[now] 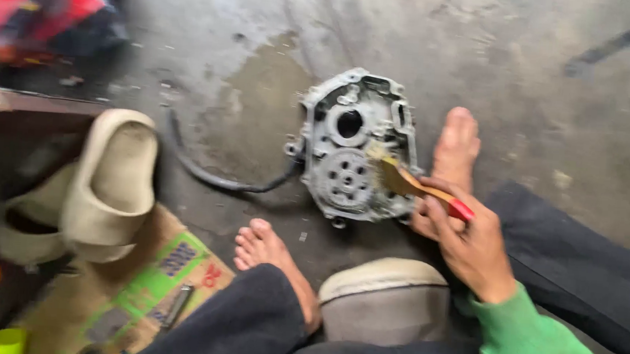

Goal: Cleaning a motorcycle engine casing using a brush and cleaning solution to remove grease and dirt.

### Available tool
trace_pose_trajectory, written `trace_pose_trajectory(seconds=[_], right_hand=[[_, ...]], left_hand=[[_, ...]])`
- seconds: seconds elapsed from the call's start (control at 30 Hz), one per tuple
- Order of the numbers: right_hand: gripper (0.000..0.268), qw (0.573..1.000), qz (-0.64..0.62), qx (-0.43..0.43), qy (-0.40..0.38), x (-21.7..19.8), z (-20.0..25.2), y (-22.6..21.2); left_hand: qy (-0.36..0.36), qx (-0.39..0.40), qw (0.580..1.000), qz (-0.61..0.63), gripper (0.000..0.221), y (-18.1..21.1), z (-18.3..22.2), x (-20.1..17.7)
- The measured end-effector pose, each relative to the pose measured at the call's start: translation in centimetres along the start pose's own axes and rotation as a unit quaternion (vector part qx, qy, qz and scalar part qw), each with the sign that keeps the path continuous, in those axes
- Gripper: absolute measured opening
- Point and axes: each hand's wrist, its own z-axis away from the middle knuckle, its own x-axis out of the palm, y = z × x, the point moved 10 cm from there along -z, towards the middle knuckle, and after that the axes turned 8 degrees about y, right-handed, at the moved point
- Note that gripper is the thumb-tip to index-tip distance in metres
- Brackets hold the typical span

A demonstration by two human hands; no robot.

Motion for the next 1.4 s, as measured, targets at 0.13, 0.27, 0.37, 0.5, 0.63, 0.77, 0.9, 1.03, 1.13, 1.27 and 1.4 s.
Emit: trace_pose_trajectory(seconds=[0.13, 0.27, 0.37, 0.5, 0.63, 0.77, 0.9, 1.03, 1.13, 1.27, 1.4], right_hand=[[0.028, 1.000, -0.016, -0.013, 0.004, 1.2, -1.0, -0.5], [0.028, 1.000, -0.008, -0.002, 0.002, 0.6, 0.4, -0.1], [0.027, 1.000, -0.019, -0.004, -0.010, 1.4, 0.7, -0.3], [0.024, 1.000, 0.001, -0.001, -0.007, 1.6, 1.5, 1.3], [0.030, 0.999, 0.028, -0.029, 0.012, 1.1, 0.0, 0.0], [0.021, 1.000, -0.017, 0.021, -0.007, 1.7, 0.7, 2.2], [0.027, 0.998, -0.024, 0.029, 0.048, 0.5, 0.1, 2.4], [0.057, 0.984, -0.037, -0.173, 0.001, 3.5, -0.9, -6.0], [0.024, 0.999, -0.020, 0.019, 0.035, 3.2, 0.1, 1.5], [0.020, 0.998, -0.048, 0.014, 0.045, 3.6, -0.6, -0.6], [0.030, 0.992, -0.126, 0.007, -0.031, 8.5, 0.5, -0.1]], left_hand=[[-0.005, -0.051, 0.998, -0.048, 0.032, -2.3, -1.1, -0.4], [-0.034, -0.088, 0.993, -0.075, 0.031, -11.9, -6.7, -4.9], [-0.021, 0.089, 0.991, -0.095, 0.028, -8.7, -14.2, -14.0], [0.021, 0.313, 0.947, -0.077, 0.023, -2.4, -12.7, -6.4], [-0.021, 0.323, 0.946, -0.027, 0.028, -2.8, -10.4, -1.2], [-0.063, 0.332, 0.940, -0.044, 0.031, -2.2, -10.4, -2.7], [-0.062, 0.318, 0.946, -0.029, 0.031, -2.0, -12.3, -5.0], [-0.058, 0.331, 0.941, -0.044, 0.030, -2.1, -12.9, -4.2], [-0.023, 0.348, 0.936, -0.049, 0.025, -1.9, -13.3, -4.5], [-0.051, 0.349, 0.935, -0.038, 0.028, -2.0, -13.3, -3.8], [-0.056, 0.359, 0.930, -0.045, 0.028, -1.9, -13.6, -3.8]])
